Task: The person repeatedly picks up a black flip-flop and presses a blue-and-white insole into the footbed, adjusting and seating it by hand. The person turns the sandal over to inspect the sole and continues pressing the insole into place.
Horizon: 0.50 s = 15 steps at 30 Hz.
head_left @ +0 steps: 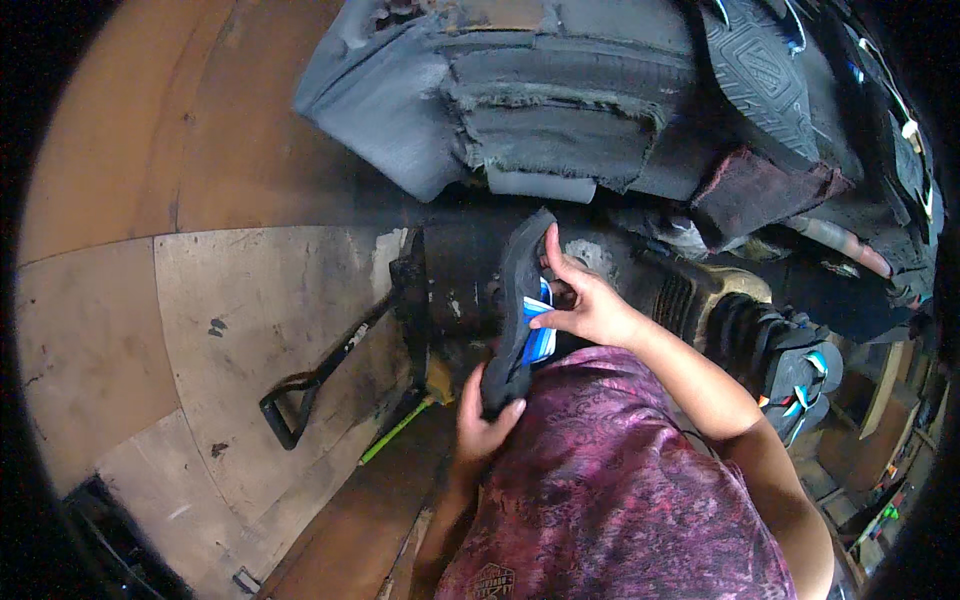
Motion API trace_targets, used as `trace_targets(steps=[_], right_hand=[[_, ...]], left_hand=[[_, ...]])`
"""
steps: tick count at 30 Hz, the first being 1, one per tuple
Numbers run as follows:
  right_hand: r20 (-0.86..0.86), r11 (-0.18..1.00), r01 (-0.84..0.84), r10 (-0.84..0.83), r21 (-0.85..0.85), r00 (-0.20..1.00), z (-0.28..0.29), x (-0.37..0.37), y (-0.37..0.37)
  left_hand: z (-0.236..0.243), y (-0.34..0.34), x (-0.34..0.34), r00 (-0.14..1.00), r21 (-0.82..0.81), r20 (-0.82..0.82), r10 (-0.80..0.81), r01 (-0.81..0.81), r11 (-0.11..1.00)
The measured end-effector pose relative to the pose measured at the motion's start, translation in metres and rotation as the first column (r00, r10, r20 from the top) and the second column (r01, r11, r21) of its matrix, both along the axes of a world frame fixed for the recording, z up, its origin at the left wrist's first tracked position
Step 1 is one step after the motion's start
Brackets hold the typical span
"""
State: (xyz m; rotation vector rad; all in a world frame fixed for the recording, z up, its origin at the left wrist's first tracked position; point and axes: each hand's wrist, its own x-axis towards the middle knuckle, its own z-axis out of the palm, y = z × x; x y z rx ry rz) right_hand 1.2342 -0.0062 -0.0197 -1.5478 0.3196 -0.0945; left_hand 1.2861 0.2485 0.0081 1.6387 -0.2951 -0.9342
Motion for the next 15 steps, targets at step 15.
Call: trace_targets(steps=[15], right_hand=[[-0.056, 0.729, 0.076, -0.052, 0.68, 0.997, 0.019, 0.023, -0.007]], left_hand=[[0.002, -0.16, 0.096, 0.981, 0.107, 0.063, -0.182, 0.175, 0.979]])
